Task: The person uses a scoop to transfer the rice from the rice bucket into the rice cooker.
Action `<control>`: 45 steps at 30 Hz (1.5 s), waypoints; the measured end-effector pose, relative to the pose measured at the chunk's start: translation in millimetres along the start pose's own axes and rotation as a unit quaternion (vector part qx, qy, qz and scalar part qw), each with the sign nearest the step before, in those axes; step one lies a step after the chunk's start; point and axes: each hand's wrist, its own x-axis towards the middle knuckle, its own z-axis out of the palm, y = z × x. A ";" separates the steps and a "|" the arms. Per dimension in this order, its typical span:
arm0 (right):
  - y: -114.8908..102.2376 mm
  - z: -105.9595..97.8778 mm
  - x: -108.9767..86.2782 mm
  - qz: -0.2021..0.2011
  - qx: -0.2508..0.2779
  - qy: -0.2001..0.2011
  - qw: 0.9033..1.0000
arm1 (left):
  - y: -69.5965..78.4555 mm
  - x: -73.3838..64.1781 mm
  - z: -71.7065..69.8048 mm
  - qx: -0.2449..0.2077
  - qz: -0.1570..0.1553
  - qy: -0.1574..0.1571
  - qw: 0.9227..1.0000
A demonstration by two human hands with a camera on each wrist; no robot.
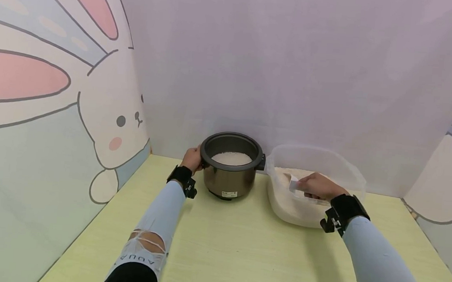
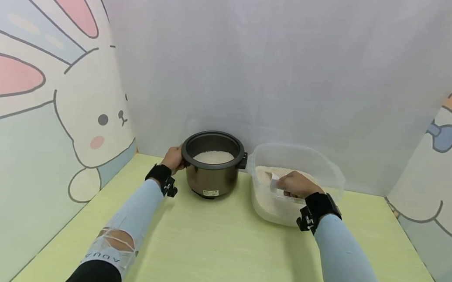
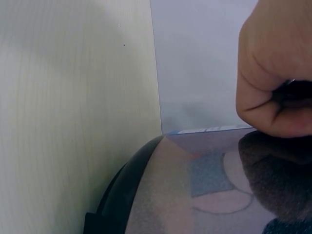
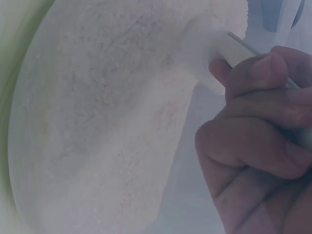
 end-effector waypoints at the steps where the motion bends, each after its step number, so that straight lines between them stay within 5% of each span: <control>1: 0.2 -0.3 -0.4 -0.001 0.014 0.001 1.000 | 0.4 -0.5 0.1 -0.001 0.000 0.001 1.000; 21: 1.2 -0.7 -7.4 -0.006 0.096 0.046 0.994 | -1.5 1.0 0.1 -0.003 0.004 -0.001 1.000; 45: 2.9 -2.1 -11.9 0.011 0.057 0.133 0.989 | 7.2 -9.7 0.7 -0.009 0.009 -0.011 1.000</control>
